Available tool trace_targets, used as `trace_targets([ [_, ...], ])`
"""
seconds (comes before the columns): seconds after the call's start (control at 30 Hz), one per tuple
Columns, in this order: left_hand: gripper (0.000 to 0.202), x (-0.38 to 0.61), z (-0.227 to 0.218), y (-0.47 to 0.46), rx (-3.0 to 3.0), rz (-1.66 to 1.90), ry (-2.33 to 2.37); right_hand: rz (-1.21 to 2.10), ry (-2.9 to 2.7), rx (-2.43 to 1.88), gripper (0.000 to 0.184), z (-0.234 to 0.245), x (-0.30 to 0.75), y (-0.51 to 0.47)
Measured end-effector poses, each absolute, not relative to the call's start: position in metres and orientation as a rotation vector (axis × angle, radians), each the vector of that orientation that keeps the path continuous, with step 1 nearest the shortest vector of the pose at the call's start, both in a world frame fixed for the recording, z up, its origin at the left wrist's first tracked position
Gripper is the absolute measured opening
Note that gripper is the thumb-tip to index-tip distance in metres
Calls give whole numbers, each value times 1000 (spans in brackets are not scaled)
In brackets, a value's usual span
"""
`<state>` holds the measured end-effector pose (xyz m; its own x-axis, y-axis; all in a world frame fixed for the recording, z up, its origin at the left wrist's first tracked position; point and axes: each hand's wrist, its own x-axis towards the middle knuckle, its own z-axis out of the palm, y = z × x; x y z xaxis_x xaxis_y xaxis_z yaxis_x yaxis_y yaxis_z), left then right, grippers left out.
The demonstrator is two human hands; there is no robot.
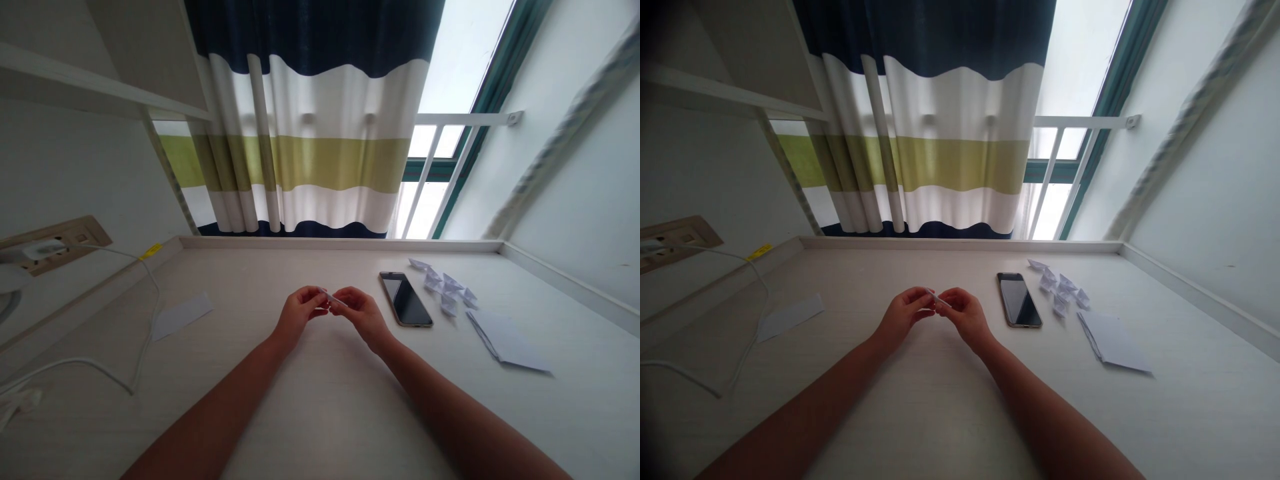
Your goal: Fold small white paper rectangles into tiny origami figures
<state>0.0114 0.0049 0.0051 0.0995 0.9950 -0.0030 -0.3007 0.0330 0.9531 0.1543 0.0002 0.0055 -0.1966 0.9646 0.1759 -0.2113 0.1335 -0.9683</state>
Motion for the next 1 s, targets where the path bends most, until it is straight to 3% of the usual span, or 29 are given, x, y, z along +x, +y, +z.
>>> trace_targets([
  [0.43,26,13,5,4,1078,1225,927,1515,-1210,-794,15,2,157,1],
  [1.0,27,14,6,3,1086,1216,962,1474,-1237,-900,16,2,158,3],
])
